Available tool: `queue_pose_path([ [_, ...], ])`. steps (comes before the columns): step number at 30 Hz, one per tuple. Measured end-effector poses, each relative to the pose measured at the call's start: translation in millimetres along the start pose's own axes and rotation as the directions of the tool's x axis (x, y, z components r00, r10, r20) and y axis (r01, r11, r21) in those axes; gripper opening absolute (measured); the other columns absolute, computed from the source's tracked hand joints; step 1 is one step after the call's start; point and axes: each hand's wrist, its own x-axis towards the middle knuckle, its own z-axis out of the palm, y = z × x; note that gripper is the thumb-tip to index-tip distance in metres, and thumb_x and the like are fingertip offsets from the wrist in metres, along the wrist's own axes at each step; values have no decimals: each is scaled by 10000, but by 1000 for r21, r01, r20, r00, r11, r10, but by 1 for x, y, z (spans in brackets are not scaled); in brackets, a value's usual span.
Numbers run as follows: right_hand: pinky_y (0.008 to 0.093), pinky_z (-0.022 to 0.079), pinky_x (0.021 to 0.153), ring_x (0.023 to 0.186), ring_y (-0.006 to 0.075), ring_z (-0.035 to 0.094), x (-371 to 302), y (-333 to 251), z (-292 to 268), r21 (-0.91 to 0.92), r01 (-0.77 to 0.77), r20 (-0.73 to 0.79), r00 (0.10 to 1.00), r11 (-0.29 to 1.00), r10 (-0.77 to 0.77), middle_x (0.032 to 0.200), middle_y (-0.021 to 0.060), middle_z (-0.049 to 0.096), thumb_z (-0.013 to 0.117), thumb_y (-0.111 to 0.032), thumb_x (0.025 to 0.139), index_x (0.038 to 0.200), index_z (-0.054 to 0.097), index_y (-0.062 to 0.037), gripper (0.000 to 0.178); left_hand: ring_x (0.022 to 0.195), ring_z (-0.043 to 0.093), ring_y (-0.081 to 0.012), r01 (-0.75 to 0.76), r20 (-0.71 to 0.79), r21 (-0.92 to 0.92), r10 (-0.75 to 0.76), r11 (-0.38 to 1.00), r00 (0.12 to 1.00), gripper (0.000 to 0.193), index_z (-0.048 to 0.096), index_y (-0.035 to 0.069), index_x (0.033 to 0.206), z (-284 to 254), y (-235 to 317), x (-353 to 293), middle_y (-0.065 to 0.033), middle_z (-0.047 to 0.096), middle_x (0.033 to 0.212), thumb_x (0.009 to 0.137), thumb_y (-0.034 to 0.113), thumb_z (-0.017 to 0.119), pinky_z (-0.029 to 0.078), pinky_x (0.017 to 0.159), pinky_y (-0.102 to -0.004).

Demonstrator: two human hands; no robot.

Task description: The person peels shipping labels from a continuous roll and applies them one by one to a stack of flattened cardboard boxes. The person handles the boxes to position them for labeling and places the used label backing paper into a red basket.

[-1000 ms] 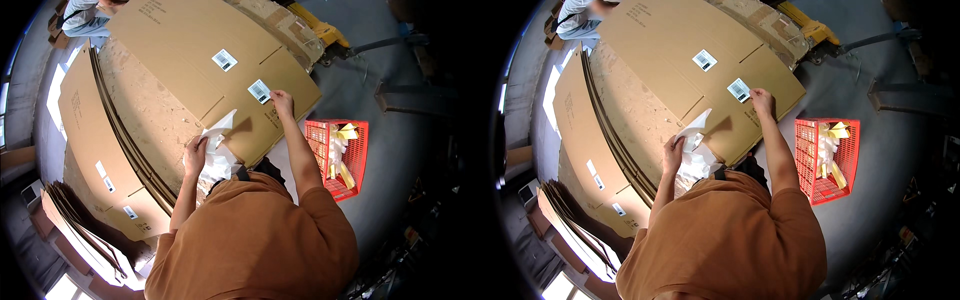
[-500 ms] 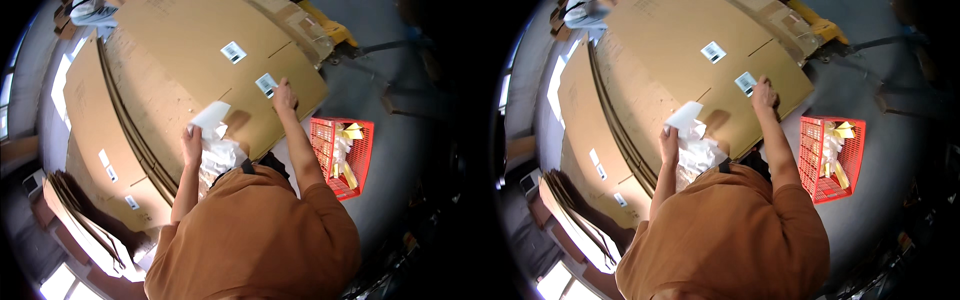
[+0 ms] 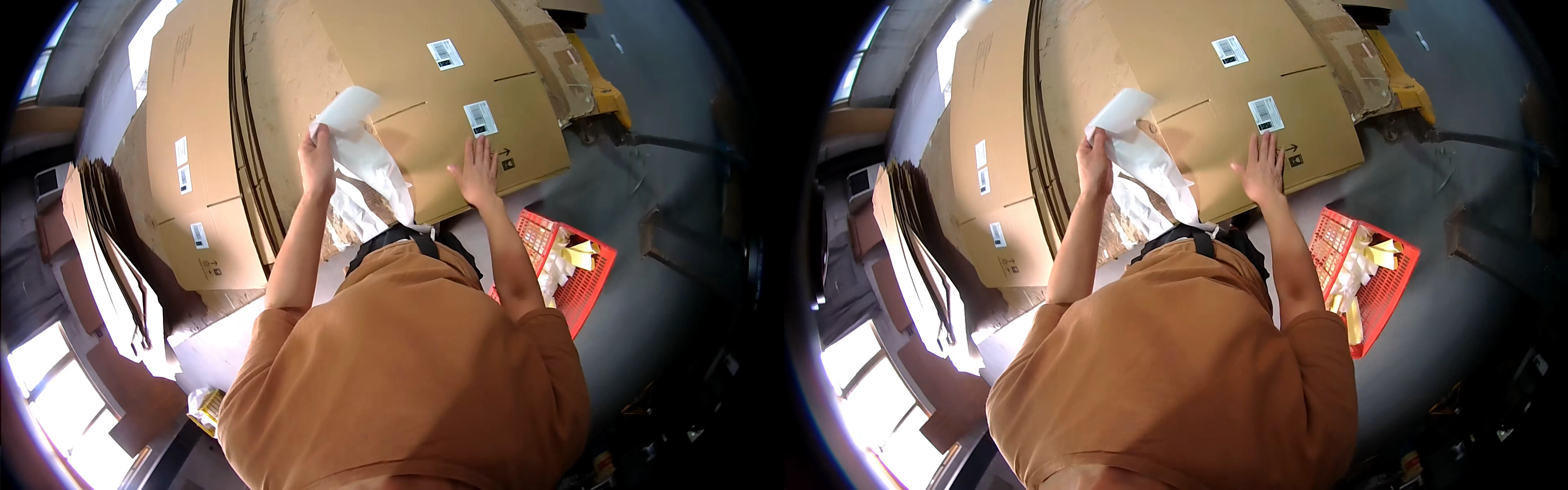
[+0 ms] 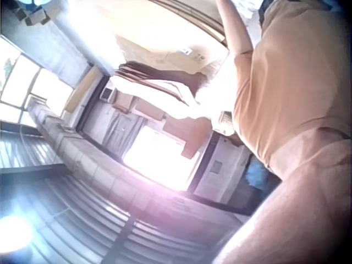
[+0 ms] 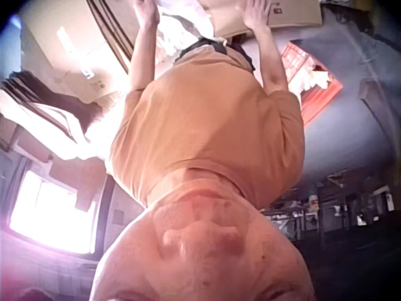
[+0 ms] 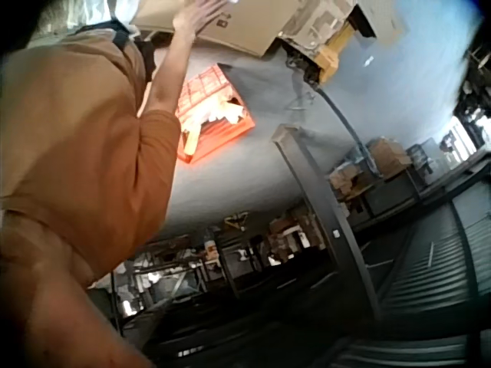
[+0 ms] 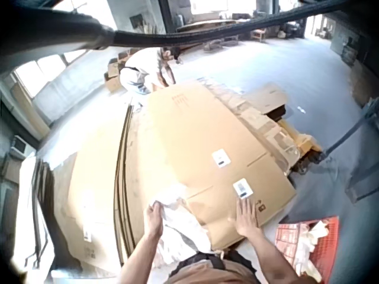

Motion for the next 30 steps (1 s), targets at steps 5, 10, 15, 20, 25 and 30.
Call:
queue_pose_path([
  [5, 451, 327, 1029, 1271, 371, 381, -23, -13, -21, 442, 83, -20, 996, 893, -83, 1351, 258, 401, 580, -276, 867, 1308, 418, 22, 556, 891, 594, -158, -58, 2, -201, 60, 978, 998, 272, 548, -17, 1125, -2, 21, -4, -74, 622, 985, 969, 189, 465, 488, 807, -296],
  [10, 384, 424, 951, 1148, 347, 525, -16, -60, -83, 747, 208, -144, 978, 631, -153, 1232, 234, 531, 610, -158, 844, 1246, 471, 41, 470, 1047, 562, -285, 111, 239, -527, 22, 843, 971, 371, 537, -23, 1158, -16, 63, -22, -142, 589, 1111, 959, 268, 421, 445, 945, -433],
  [15, 394, 402, 983, 1175, 301, 514, -9, -82, -96, 896, 257, -201, 962, 362, -184, 1267, 205, 513, 683, -116, 804, 1344, 396, -7, 622, 1131, 524, -328, 127, 349, -661, 154, 740, 925, 492, 487, -57, 1264, -21, 90, -39, -200, 535, 1241, 962, 319, 387, 405, 997, -452],
  [20, 433, 346, 1020, 1235, 350, 415, -15, -99, -146, 701, 523, -494, 846, 484, -199, 1316, 206, 432, 732, -107, 752, 1411, 279, -30, 803, 1122, 538, -322, 180, 417, -650, 149, 738, 897, 497, 481, -67, 1266, -30, 106, -47, -208, 541, 1233, 971, 317, 371, 420, 986, -446],
  [25, 357, 442, 908, 1070, 230, 544, -3, -105, -192, 484, 722, -504, 692, 494, -517, 1142, 95, 570, 690, -17, 772, 1388, 368, -115, 703, 1089, 560, -307, 198, 465, -564, 110, 802, 878, 489, 483, -82, 1254, -23, 112, -49, -212, 559, 1197, 977, 303, 367, 440, 967, -419],
  [30, 260, 500, 702, 737, 126, 596, 1, -105, -202, 826, 528, -338, 742, 195, -579, 777, 32, 626, 625, 40, 815, 1270, 536, -128, 493, 1042, 588, -303, 249, 418, -434, -51, 866, 907, 471, 501, -103, 1208, -25, 106, -33, -228, 579, 1147, 982, 286, 358, 474, 933, -409],
])
